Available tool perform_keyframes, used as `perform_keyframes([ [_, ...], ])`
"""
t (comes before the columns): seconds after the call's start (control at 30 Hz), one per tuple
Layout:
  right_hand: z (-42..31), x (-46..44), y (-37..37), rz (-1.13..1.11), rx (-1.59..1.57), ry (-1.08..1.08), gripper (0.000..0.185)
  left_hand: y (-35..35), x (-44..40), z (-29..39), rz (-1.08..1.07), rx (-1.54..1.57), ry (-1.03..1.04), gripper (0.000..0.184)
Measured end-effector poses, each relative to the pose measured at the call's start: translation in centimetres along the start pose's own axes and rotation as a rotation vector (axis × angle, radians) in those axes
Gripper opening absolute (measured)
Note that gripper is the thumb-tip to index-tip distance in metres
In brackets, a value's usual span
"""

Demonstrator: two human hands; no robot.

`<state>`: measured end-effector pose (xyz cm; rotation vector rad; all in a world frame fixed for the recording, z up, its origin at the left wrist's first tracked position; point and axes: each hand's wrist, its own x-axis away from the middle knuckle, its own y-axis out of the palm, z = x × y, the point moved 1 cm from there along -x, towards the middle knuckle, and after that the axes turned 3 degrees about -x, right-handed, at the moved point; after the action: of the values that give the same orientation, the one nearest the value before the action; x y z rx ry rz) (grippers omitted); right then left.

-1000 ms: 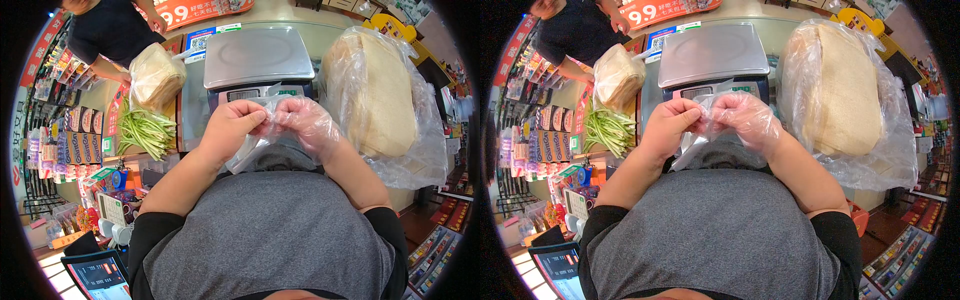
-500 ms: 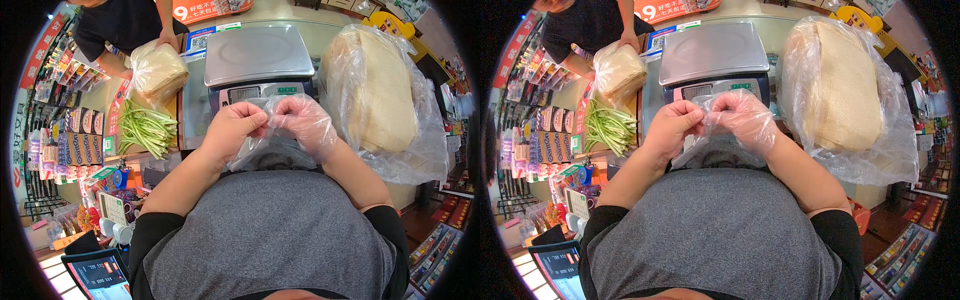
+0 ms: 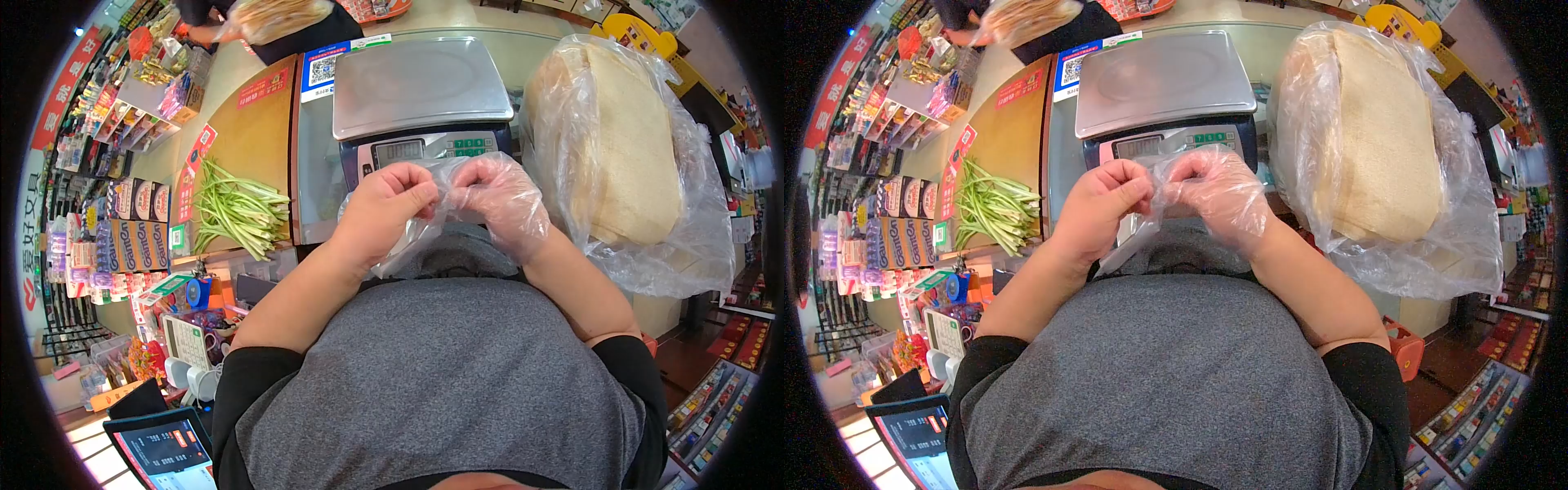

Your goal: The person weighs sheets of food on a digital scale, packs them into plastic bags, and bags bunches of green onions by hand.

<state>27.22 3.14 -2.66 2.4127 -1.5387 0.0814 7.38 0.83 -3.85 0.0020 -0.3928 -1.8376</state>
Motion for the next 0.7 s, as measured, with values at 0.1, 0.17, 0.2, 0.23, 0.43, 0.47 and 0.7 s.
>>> perform_keyframes([
  [0.1,0.5,-0.4,-0.8,0.099,0.004,-0.022,0.006,-0.3,-0.4,0.2,0.096,0.217,0.033,0.012],
  [0.17,0.8,-0.7,-1.4,0.145,-0.189,-0.023,0.006,-0.4,0.0,1.9,0.079,0.46,0.116,0.011],
  [0.2,0.8,-0.8,-1.6,0.163,-0.369,-0.016,0.007,-2.2,-0.5,0.9,-0.06,0.647,0.151,0.008],
  [0.23,0.9,-1.0,-1.8,0.181,-0.549,-0.007,0.008,-3.2,-0.9,0.7,-0.201,0.834,0.182,0.008],
  [0.43,0.2,-1.3,-3.0,-0.088,-0.62,-0.117,0.018,-1.7,-0.4,0.7,-0.124,0.077,0.117,0.048],
  [0.47,0.4,-1.3,-2.5,-0.073,-0.58,-0.133,0.022,-1.8,-0.3,1.3,-0.1,0.203,0.071,0.06],
  [0.7,-0.9,-1.1,0.8,-0.015,0.089,-0.233,0.034,1.1,-1.9,1.1,-0.034,-0.048,0.178,0.053],
])
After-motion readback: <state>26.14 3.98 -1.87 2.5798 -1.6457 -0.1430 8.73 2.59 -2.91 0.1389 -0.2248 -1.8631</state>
